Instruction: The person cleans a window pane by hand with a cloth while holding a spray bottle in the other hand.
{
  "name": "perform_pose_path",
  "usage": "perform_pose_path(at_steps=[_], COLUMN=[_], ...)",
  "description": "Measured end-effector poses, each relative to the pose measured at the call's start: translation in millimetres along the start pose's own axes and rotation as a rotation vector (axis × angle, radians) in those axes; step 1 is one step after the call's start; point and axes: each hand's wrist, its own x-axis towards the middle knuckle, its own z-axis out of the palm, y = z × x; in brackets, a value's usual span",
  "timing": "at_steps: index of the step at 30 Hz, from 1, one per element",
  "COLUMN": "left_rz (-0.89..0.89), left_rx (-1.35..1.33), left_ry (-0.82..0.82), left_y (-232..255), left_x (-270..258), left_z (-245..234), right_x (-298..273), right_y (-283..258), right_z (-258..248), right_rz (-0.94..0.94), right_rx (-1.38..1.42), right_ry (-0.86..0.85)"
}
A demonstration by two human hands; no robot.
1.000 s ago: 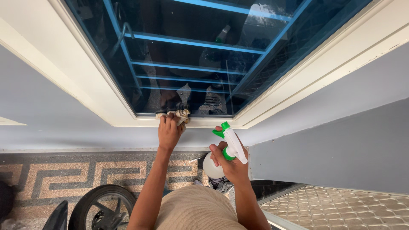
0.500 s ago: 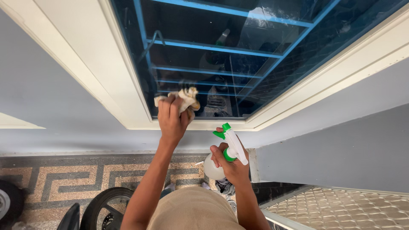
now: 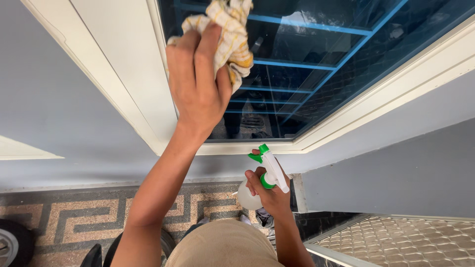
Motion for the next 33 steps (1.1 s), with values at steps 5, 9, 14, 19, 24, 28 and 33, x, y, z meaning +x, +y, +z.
perform_pose_path(at_steps=[5,9,14,19,24,28,33], left_rz=[0.060,0.038,-0.078,-0.263,-0.417,-0.524,-0.499], left_rx=[0.035,0.023,0.009,-0.075,-0.182,-0.219,-0.222], left_ry=[0.010,-0.045,-0.131,-0.234,-0.262,-0.227,-0.180], left_y=[-5.1,-12.0,-23.4,-22.9,-9.6,0.4,11.4], left_x=[-4.9,-48.4,-150.8,-239.3,-266.2,-263.7,-241.2], left_z=[4.8,6.3,13.9,13.2,-20.1,-53.2,-75.2], right_x=[-0.4,-1.5,-9.5,-17.3,-20.6,-18.3,-15.0], right_y=[-1.8,-2.6,-5.6,-9.5,-16.6,-23.0,-29.5], right_z=[5.1,7.3,13.6,18.4,20.1,11.4,12.3], right_rz=[0.042,0.064,0.093,0.088,0.150,0.074,-0.005], right_rx=[-0.011,-0.041,-0.008,-0.035,-0.016,0.038,0.055], right_ry=[0.038,0.050,0.058,0.035,0.059,0.088,0.120])
